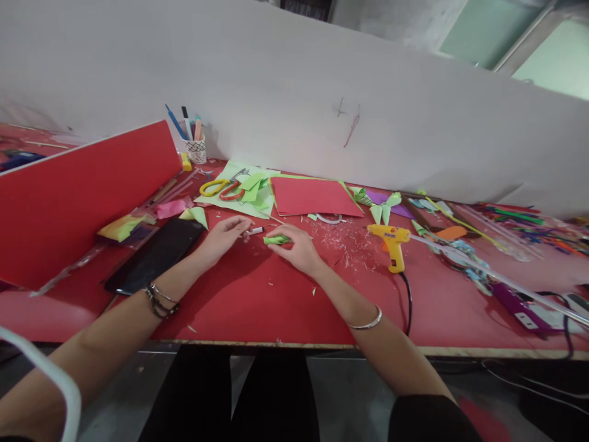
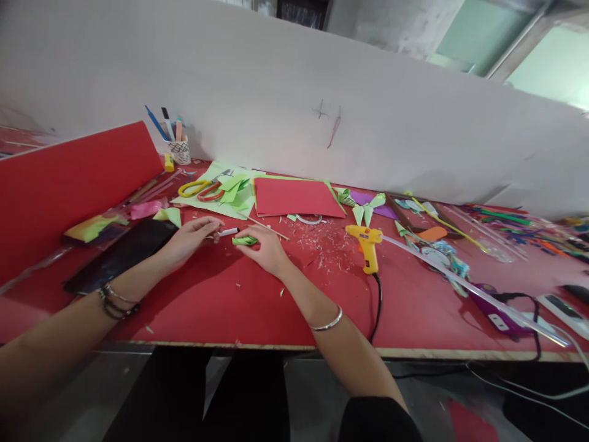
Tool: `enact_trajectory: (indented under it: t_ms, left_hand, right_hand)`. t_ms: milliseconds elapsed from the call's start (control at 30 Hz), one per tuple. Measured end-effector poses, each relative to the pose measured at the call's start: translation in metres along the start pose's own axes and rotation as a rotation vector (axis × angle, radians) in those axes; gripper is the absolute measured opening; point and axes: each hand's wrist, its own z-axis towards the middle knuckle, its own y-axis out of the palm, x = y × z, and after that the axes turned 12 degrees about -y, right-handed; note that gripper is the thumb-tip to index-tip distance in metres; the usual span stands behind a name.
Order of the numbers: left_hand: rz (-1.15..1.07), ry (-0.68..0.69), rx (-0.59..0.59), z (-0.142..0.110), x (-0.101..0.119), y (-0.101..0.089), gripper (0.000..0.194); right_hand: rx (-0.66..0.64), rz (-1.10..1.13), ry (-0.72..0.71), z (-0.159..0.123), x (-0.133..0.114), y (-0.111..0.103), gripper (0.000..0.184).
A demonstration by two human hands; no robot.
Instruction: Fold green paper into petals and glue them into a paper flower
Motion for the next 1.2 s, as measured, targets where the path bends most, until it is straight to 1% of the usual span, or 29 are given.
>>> enact_trajectory:
  t_ms: [67, 133, 167, 200, 233, 267, 300, 333, 367, 400, 433, 500, 567, 667, 767, 867, 967, 1067, 1200]
  left_hand:
    - [0.136, 0.093, 0.051, 0.002, 0.004, -0.006, 0.022]
    - [0.347, 0.203, 0.124, 0.002, 0.012, -0.015, 0.021]
    - [0.453, 0.236, 0.183, 0.001, 0.016, -0.021, 0.021]
    - [0.582, 0.263, 0.292, -0.001, 0.021, -0.029, 0.021]
    - [0.747, 0.264, 0.441, -0.003, 0.026, -0.037, 0.021]
    - [0.922, 0.228, 0.614, -0.005, 0.03, -0.045, 0.022]
    - [0.961, 0.187, 0.729, -0.006, 0.033, -0.053, 0.025]
    - [0.983, 0.151, 0.771, -0.007, 0.036, -0.06, 0.029]
    - [1.015, 0.067, 0.805, -0.007, 0.037, -0.067, 0.034]
    - [1.048, -0.018, 0.802, -0.005, 0.037, -0.072, 0.039]
    - [1.059, -0.068, 0.801, -0.003, 0.036, -0.076, 0.043]
    - [1.083, -0.129, 0.755, 0.004, 0.032, -0.08, 0.052]
    - [1.162, -0.164, 0.685, 0.012, 0.027, -0.081, 0.056]
    - [1.206, -0.154, 0.619, 0.019, 0.022, -0.078, 0.055]
    - [1.22, -0.097, 0.575, 0.023, 0.017, -0.071, 0.052]
    - [1.235, 0.036, 0.509, 0.027, 0.012, -0.063, 0.044]
    - [1.216, 0.171, 0.398, 0.03, 0.008, -0.056, 0.039]
    - [1.194, 0.296, 0.293, 0.031, 0.005, -0.049, 0.048]
    - [1.165, 0.37, 0.232, 0.034, 0.001, -0.039, 0.064]
  right_hand:
    - [0.024, 0.05, 0.056, -0.001, 0.006, -0.001, 0.016]
    - [0.071, 0.136, 0.135, -0.002, 0.012, -0.003, 0.02]
    - [0.09, 0.176, 0.172, -0.003, 0.014, -0.003, 0.021]
    - [0.102, 0.205, 0.2, -0.003, 0.016, -0.004, 0.022]
    - [0.103, 0.22, 0.217, -0.003, 0.018, -0.005, 0.023]
    - [0.101, 0.223, 0.226, -0.004, 0.019, -0.006, 0.022]
    - [0.097, 0.22, 0.23, -0.004, 0.019, -0.006, 0.022]
    - [0.091, 0.217, 0.23, -0.004, 0.019, -0.007, 0.022]
    - [0.083, 0.215, 0.227, -0.005, 0.019, -0.007, 0.022]
    - [0.076, 0.211, 0.225, -0.005, 0.019, -0.007, 0.022]
    - [0.068, 0.204, 0.221, -0.005, 0.019, -0.006, 0.023]
    - [0.05, 0.178, 0.213, -0.006, 0.017, -0.006, 0.024]
    - [0.037, 0.147, 0.209, -0.006, 0.017, -0.005, 0.024]
    - [0.031, 0.11, 0.202, -0.006, 0.017, -0.005, 0.023]
    - [0.025, 0.078, 0.194, -0.006, 0.018, -0.005, 0.022]
    - [0.025, 0.051, 0.181, -0.006, 0.018, -0.005, 0.021]
    - [0.046, 0.029, 0.152, -0.005, 0.015, -0.006, 0.019]
    - [0.073, 0.024, 0.131, -0.004, 0.013, -0.007, 0.018]
    - [0.089, 0.035, 0.11, -0.004, 0.013, -0.007, 0.018]
